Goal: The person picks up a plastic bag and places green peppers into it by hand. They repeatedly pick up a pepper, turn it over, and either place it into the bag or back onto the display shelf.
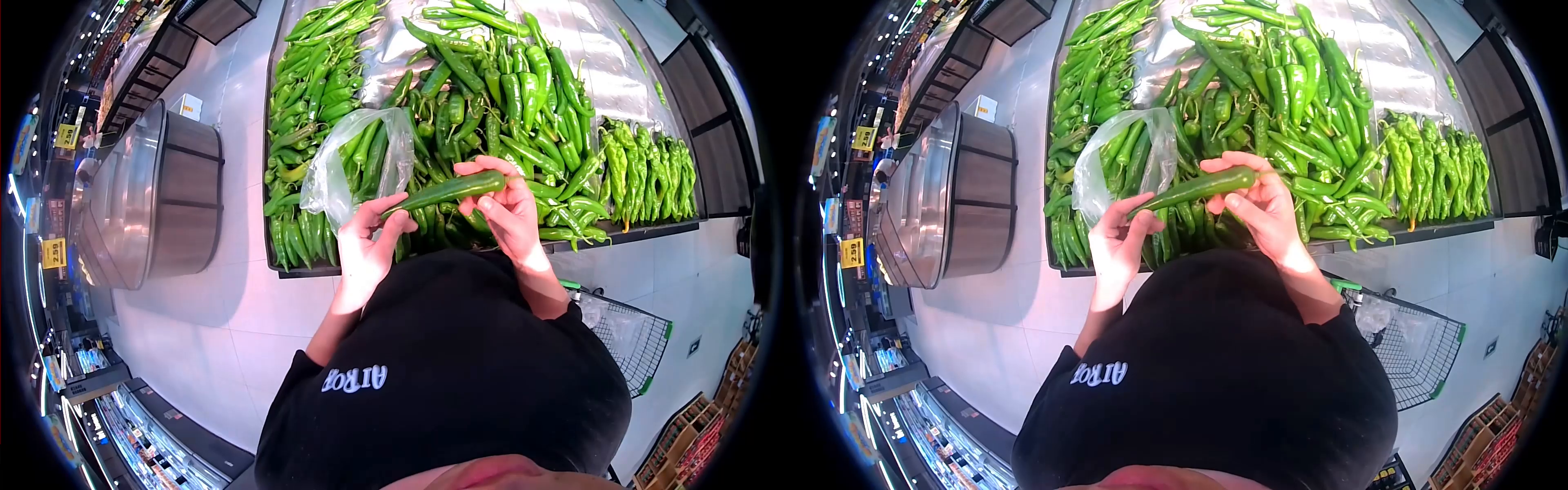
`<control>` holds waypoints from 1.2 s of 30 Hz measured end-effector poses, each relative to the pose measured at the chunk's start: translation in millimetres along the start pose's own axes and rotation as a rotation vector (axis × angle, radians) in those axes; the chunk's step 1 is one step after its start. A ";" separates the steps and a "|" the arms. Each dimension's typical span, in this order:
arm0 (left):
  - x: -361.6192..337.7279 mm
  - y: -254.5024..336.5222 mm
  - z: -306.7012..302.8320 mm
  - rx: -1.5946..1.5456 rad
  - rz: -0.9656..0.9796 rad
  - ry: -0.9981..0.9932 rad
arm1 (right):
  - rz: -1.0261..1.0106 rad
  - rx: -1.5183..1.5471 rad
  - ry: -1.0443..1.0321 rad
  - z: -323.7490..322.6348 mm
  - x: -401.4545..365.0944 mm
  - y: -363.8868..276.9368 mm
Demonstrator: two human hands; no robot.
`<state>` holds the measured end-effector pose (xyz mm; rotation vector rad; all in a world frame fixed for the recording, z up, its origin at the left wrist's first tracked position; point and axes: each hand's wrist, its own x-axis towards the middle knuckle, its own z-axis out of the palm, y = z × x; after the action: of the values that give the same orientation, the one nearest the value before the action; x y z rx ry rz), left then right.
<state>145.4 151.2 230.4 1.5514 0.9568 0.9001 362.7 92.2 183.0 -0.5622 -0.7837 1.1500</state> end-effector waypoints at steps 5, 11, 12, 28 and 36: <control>-0.2 -11.7 -6.9 -0.017 -0.037 0.009 | 0.031 -0.005 -0.001 3.5 -0.8 -5.1; -4.4 -0.4 -11.4 -0.018 -0.134 -0.069 | -0.011 0.063 -0.021 2.6 0.2 -2.4; -3.7 4.8 -11.3 0.066 -0.147 -0.068 | -0.026 0.092 -0.020 2.0 0.2 -2.8; 67.1 -5.6 -73.0 0.321 0.093 0.254 | -0.472 -0.982 -0.259 41.8 69.8 64.3; 86.4 4.1 -97.4 -0.354 0.016 0.308 | -0.557 -1.273 -0.352 69.1 94.1 106.6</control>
<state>91.6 267.0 256.1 1.1408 0.9379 1.2707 265.1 215.9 170.0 -1.0840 -1.8474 0.0996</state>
